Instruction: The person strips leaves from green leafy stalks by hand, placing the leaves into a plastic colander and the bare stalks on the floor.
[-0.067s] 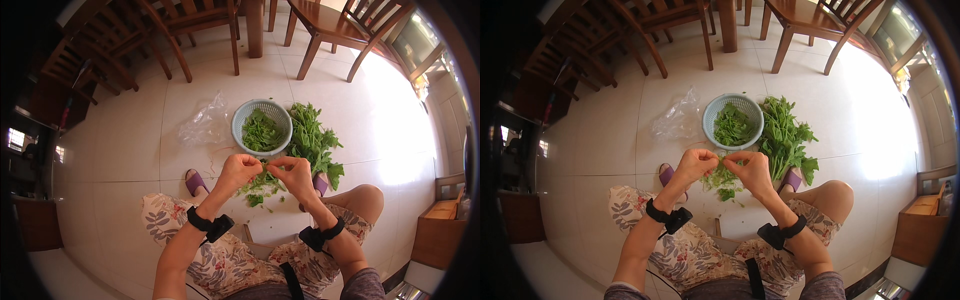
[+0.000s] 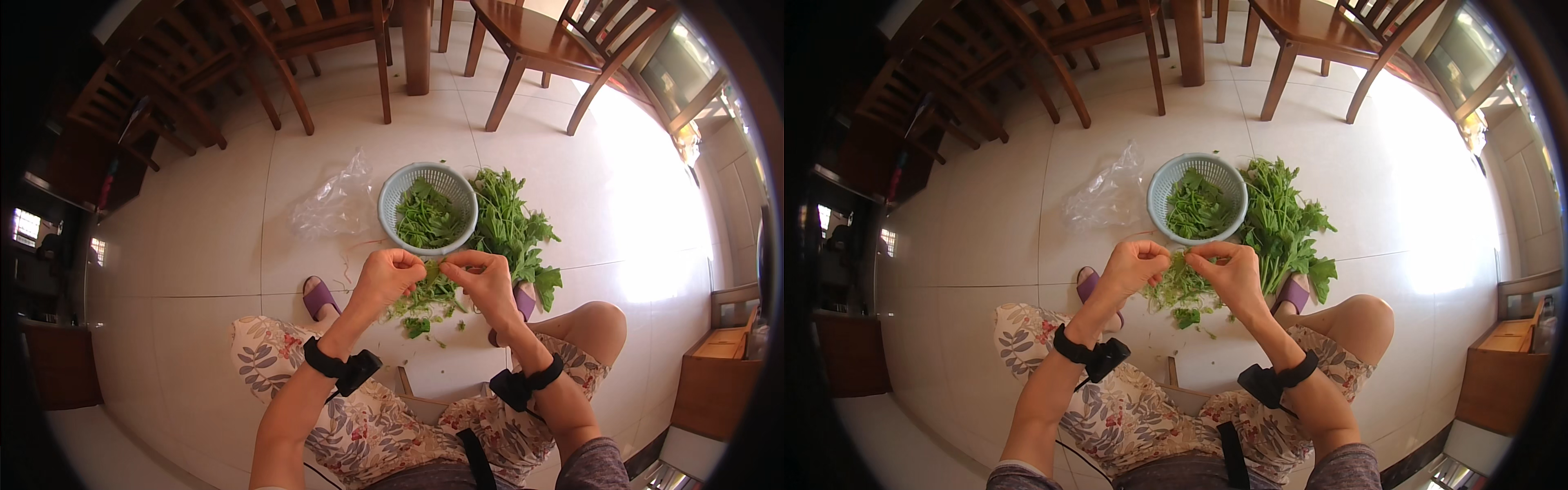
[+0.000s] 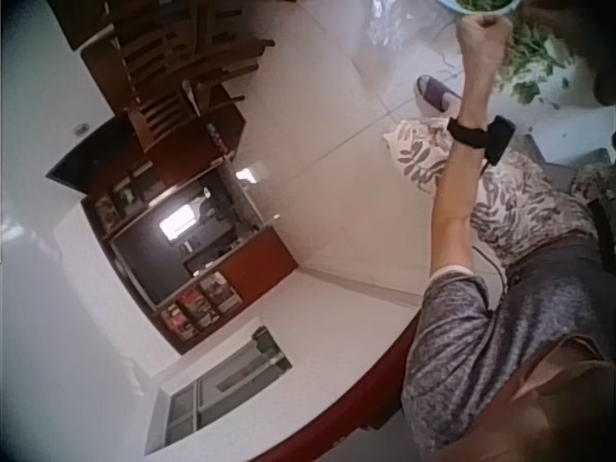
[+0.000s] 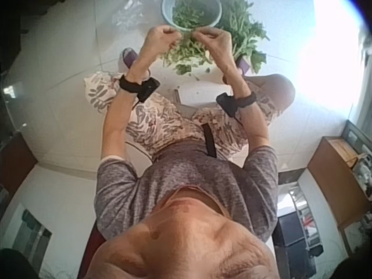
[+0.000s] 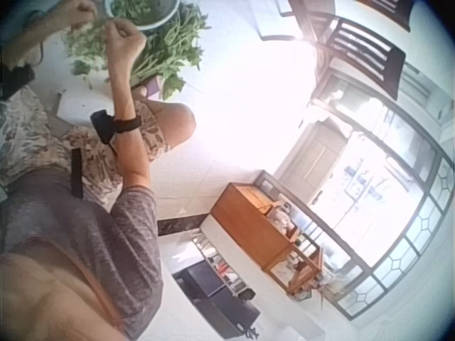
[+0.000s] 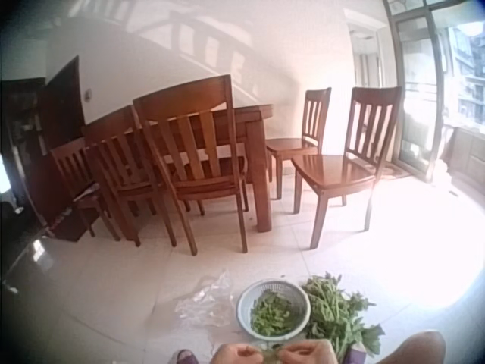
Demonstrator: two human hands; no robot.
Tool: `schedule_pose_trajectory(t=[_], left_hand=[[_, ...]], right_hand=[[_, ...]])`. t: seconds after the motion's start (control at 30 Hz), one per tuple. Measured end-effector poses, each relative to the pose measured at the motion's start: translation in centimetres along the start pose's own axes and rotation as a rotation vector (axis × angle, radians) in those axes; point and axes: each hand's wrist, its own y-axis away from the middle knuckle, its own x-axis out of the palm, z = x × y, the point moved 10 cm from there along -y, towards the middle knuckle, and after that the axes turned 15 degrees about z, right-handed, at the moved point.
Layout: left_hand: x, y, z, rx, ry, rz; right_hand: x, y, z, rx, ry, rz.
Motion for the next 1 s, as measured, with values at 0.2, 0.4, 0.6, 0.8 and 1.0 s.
schedule_pose_trajectory(t=[0.2,0.4,0.6,0.8,1.0], left_hand=[[-0.4,0.3,-0.5,-0.025,-0.01,0.063],[-0.4,0.3,-0.1,-0.041,-0.12,0.123],[0.7,0.5,-0.4,-0.075,-0.104,0.223],[1.5,0.9,-1.0,-0.05,-0.007,0.234],[1.3,0.2,-0.9,0.041,-0.068,0.175]], right_hand=[[-0.6,-0.3,-1.7,0.049,-0.262,0.003],[0.2,-0.6,-2.3,0.057,-0.386,0.079],[1.0,-0.6,-2.6,0.073,-0.479,0.141],[1.6,-0.4,-2.2,0.06,-0.453,0.18],[2.1,-0.3,-1.8,0.09,-0.395,0.199]])
